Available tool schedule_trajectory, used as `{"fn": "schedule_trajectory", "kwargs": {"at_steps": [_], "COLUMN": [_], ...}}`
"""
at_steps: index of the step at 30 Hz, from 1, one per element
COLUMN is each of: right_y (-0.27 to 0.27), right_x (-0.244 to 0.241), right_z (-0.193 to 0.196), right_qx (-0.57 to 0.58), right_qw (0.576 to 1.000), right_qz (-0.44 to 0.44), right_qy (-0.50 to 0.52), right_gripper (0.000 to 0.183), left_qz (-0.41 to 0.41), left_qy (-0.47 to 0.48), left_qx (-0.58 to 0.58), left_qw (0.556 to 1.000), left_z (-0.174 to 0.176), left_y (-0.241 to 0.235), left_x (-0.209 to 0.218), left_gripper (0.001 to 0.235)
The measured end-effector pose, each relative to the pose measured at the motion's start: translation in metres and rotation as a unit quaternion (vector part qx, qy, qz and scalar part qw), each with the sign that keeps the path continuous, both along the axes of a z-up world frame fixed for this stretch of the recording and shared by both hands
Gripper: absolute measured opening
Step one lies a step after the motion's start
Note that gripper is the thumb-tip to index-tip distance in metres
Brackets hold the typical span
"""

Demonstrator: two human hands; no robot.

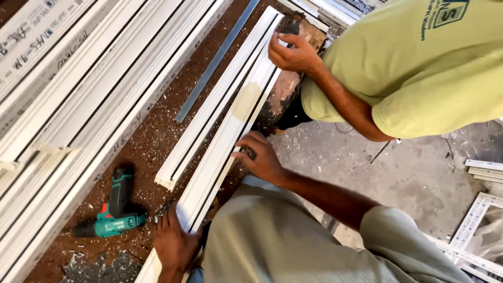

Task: The person assembles uPVC window frame components using a power drill and screws in a fabrication workshop.

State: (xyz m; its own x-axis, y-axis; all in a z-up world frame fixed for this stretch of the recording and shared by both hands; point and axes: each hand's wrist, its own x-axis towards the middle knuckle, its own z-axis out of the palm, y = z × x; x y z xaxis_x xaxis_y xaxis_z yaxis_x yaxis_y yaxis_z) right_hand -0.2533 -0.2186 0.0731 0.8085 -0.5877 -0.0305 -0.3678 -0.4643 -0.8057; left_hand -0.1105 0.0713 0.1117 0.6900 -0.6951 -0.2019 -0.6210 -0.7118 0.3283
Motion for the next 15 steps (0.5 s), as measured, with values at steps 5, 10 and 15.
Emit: {"fn": "schedule_trajectory", "kwargs": {"at_steps": [5, 10, 15], "right_y": [0.027, 0.042, -0.028], "right_x": [-0.015, 0.030, 0.036], "right_z": [-0.012, 0.004, -0.012], "right_qx": [0.510, 0.539, 0.479], "right_qw": [0.842, 0.763, 0.739], "right_qz": [-0.176, -0.301, -0.391], "right_qy": [-0.016, -0.189, -0.269], "right_gripper": [0.056, 0.082, 0.071], "left_qz": [-0.012, -0.085, -0.142], "left_qy": [0.010, -0.004, -0.092], "left_qx": [-0.027, -0.072, -0.013], "left_qw": [1.000, 0.994, 0.985], "left_z": [0.028, 0.048, 0.062], "left_y": [-0.026, -0.081, -0.140], "left_x": [0.001, -0.010, -0.014], "left_gripper": [0.103, 0.101, 0.109]}}
